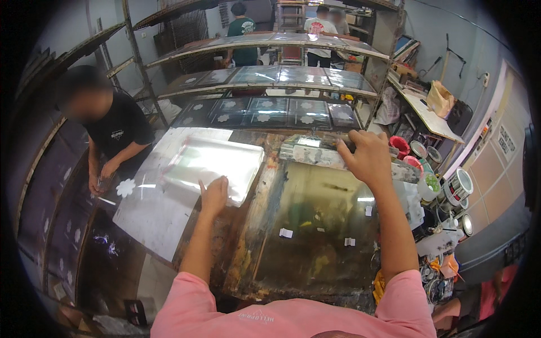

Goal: The person repeatedly aligns a screen printing frame over a white sheet, uses a squeegee to pull green ink across the mesh, then lifts the frame to reveal a printed flower design. The cycle repeats multiple times on the same work surface.

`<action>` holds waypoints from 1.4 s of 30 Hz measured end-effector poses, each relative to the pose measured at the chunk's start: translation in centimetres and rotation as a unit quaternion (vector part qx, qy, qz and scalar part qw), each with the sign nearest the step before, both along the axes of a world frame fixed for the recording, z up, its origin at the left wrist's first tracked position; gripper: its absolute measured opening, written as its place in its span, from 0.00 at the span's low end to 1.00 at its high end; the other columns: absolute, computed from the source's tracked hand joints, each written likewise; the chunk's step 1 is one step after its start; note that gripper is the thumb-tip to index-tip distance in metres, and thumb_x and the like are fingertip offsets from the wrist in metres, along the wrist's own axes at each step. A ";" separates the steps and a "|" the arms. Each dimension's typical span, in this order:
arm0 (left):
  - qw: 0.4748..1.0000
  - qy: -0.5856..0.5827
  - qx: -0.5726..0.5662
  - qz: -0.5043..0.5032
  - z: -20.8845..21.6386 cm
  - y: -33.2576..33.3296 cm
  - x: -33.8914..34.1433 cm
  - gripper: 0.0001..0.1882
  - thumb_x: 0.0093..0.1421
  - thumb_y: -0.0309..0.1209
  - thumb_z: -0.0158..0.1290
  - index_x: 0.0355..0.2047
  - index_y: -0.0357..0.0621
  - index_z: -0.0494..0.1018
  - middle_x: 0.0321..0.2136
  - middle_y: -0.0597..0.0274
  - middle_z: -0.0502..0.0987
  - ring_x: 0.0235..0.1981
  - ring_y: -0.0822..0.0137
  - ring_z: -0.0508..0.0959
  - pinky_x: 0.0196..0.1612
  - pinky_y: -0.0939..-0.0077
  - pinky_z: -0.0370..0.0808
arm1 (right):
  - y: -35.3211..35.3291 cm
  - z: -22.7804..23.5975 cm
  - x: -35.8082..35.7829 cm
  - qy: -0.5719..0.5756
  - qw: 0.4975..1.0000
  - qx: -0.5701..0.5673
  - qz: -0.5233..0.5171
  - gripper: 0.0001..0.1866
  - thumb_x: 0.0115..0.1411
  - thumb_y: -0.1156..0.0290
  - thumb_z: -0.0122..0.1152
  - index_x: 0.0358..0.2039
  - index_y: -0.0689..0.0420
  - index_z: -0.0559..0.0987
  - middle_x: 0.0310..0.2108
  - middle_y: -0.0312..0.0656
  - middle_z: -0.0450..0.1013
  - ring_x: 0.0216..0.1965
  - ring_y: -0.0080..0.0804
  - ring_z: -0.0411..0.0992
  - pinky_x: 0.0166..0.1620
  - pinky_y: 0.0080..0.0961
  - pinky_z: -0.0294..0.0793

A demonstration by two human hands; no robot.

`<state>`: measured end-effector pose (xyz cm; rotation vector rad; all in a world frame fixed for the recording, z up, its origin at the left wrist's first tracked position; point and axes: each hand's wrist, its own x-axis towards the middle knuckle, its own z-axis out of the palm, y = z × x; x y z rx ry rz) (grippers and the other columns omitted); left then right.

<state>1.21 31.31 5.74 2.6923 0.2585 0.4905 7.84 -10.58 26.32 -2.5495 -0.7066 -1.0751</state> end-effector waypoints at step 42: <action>0.924 -0.026 0.084 -0.373 -6.4 -33.9 -2.4 0.65 0.48 0.85 0.44 0.66 0.37 0.71 0.68 0.39 0.66 0.70 0.40 0.64 0.72 0.21 0.32 | -0.5 1.6 3.1 0.002 1.000 -0.020 -0.002 0.29 0.64 0.47 0.52 0.23 0.62 0.84 0.24 0.55 0.80 0.32 0.53 0.80 0.46 0.48 0.71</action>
